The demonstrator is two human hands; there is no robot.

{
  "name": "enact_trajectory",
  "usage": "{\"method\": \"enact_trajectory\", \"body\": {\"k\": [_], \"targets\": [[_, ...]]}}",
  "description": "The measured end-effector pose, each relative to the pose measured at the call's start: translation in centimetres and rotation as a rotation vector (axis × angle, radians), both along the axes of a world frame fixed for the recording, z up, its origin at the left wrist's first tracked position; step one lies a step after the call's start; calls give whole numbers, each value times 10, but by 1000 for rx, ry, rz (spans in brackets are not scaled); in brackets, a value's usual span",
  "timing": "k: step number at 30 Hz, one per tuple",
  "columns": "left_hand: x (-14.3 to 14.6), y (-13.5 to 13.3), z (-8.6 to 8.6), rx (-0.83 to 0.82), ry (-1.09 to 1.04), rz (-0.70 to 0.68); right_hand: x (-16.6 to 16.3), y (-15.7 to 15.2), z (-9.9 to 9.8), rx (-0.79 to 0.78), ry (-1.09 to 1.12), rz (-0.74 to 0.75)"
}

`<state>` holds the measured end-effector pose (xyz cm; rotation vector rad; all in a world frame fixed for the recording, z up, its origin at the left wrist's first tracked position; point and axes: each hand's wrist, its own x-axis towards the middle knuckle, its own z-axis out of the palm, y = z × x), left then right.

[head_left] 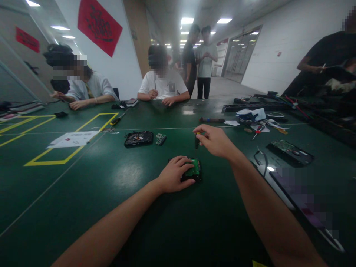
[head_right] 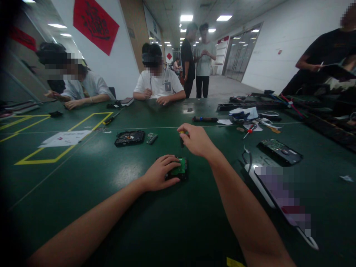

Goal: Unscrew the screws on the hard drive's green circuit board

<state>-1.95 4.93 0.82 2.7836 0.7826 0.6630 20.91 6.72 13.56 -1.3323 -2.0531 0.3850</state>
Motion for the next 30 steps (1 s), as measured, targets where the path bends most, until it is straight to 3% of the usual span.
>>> {"method": "enact_trajectory", "body": {"k": [17,30], "targets": [[0,0,0,-12,-18,-6,0,-1,1,-11,3,22],[0,1,-1,-21,-10,-3,-1,-3,2,25,-47,-55]]}}
